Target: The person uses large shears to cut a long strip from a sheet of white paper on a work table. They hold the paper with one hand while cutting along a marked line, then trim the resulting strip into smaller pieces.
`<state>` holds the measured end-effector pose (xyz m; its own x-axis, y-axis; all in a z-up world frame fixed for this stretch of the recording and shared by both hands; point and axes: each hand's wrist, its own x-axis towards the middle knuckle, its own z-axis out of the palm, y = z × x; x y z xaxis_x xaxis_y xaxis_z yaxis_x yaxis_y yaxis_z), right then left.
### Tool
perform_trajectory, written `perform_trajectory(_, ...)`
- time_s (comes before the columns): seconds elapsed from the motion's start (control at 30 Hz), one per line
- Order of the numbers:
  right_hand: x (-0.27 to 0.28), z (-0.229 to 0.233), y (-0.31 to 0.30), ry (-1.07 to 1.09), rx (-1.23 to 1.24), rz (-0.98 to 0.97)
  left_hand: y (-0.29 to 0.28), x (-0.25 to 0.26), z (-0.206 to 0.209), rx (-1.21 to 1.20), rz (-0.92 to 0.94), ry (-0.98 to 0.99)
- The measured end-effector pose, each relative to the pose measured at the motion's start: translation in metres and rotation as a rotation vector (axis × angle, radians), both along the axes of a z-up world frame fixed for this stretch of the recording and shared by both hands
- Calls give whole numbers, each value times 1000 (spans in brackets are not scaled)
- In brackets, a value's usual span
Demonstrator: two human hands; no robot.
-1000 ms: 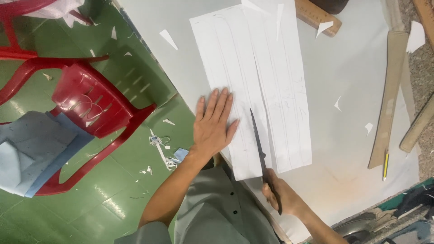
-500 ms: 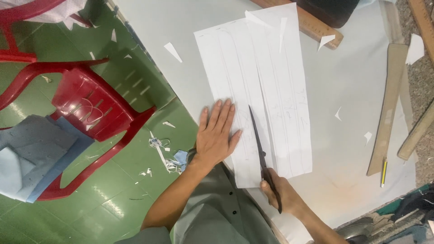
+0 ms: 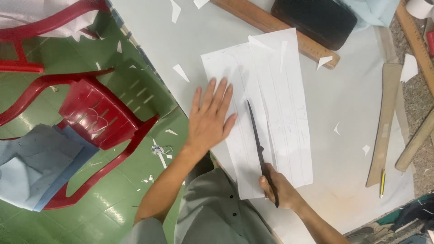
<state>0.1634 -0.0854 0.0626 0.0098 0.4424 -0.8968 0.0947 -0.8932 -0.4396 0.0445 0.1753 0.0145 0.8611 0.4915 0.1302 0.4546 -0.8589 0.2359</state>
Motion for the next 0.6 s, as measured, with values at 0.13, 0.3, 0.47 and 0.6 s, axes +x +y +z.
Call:
perform_trajectory(0.13, 2, -13, -10, 24, 91, 1, 31, 15, -16, -14, -16, 54)
perform_trajectory(0.3, 3, -16, -8, 57, 117, -56, 35, 17, -17, 3, -20, 86)
perform_trajectory(0.47, 1, -13, -4, -47, 89, -41, 36, 18, -17, 2, -24, 98)
perform_trajectory(0.6, 12, -5, -5, 56, 65, 32, 37, 18, -18, -29, -19, 116)
